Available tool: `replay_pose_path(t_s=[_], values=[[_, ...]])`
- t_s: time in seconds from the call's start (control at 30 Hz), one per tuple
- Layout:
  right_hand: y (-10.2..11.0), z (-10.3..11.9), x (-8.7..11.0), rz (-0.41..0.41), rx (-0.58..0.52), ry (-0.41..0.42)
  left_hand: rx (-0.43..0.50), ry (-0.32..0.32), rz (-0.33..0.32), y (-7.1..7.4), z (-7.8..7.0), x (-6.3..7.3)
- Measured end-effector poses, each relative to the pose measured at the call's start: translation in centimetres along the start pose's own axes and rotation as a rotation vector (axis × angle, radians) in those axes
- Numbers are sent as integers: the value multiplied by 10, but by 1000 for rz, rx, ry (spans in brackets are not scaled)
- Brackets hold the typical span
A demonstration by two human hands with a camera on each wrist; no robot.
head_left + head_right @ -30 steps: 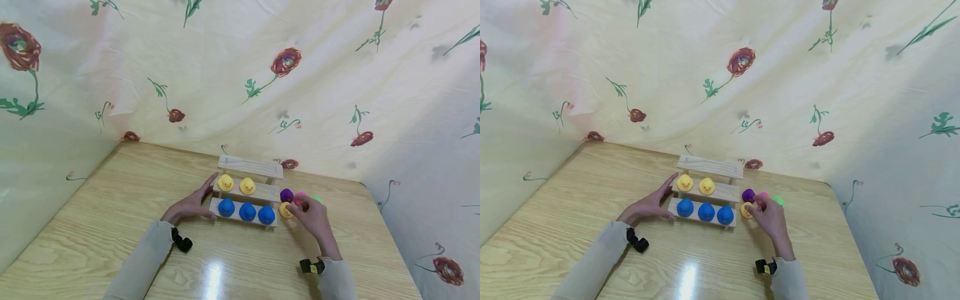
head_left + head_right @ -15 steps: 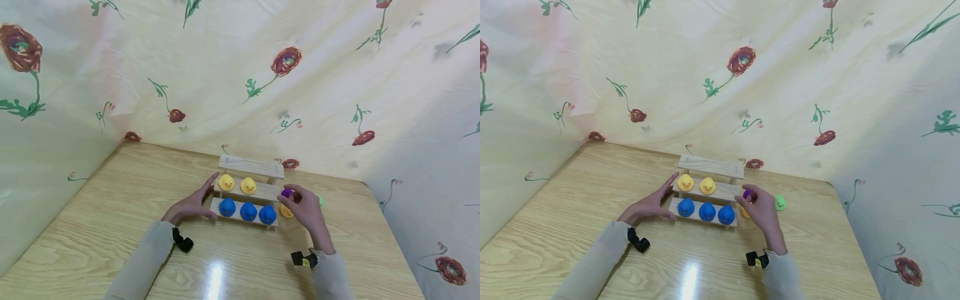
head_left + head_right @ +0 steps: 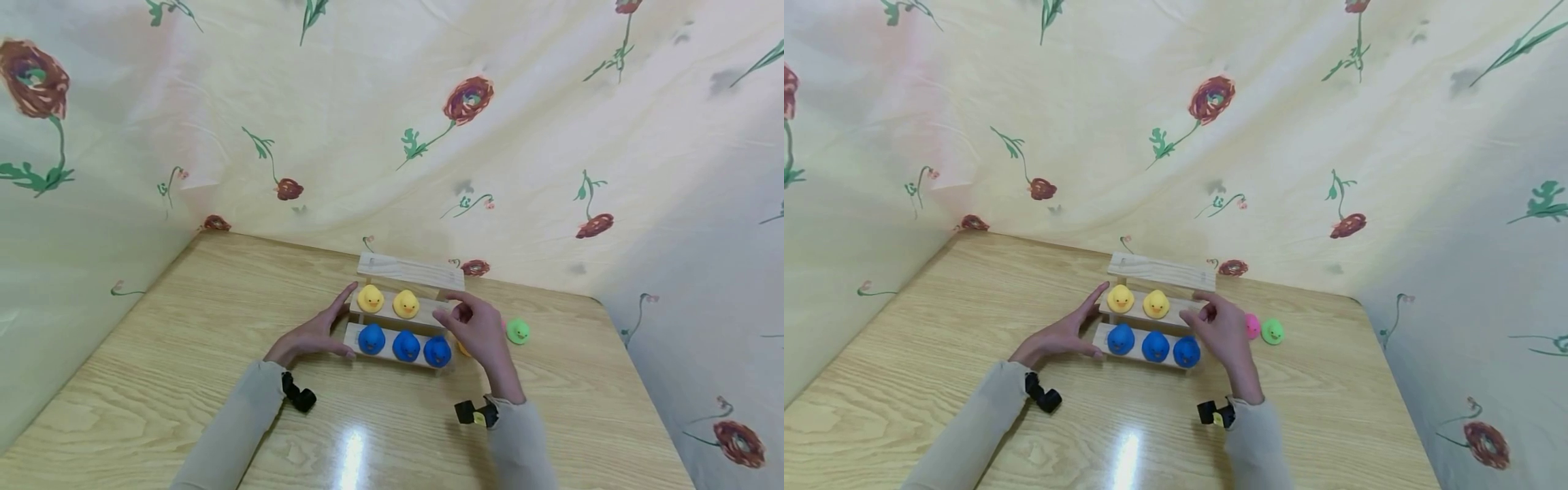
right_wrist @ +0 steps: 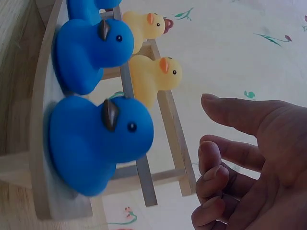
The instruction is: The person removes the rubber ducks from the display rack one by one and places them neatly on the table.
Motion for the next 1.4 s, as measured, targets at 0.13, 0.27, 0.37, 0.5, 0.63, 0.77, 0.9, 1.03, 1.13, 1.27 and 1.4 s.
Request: replay_pose_path(t_s=[0.13, 0.27, 0.37, 0.5, 0.63, 0.77, 0.9, 1.03, 1.13, 1.27, 1.4], values=[[-6, 5, -3, 13, -30, 0, 11, 18, -9, 0, 0, 1], [-12, 10, -5, 32, -48, -4, 16, 32, -14, 0, 0, 1], [-18, 12, -7, 49, -56, -8, 16, 36, -17, 0, 0, 1], [-26, 14, -10, 73, -59, -5, 16, 40, -19, 0, 1, 1], [-31, 17, -11, 79, -52, 8, 7, 21, -11, 0, -1, 1], [-36, 19, -13, 85, -44, 8, 1, 5, -6, -1, -3, 1], [-41, 20, -14, 97, -59, 2, 5, 2, -5, 0, -3, 1], [-45, 20, -16, 107, -60, 9, 8, 6, -2, -1, -3, 1], [-47, 21, -16, 113, -52, 21, 8, 12, -3, -1, -3, 2], [-49, 22, -16, 120, -49, 25, 13, 23, -6, -1, -1, 2], [-50, 22, -16, 125, -42, 22, 18, 28, -7, -1, -1, 2]])
Point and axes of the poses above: each hand's wrist, its own x-axis away from the middle knuckle, its own y-axis out of the back of the hand, z = x × y, the point moved 9 cm from there along -x, towards the middle knuckle, and after that the axes turned 1 degree about x, right-handed, at the moved point
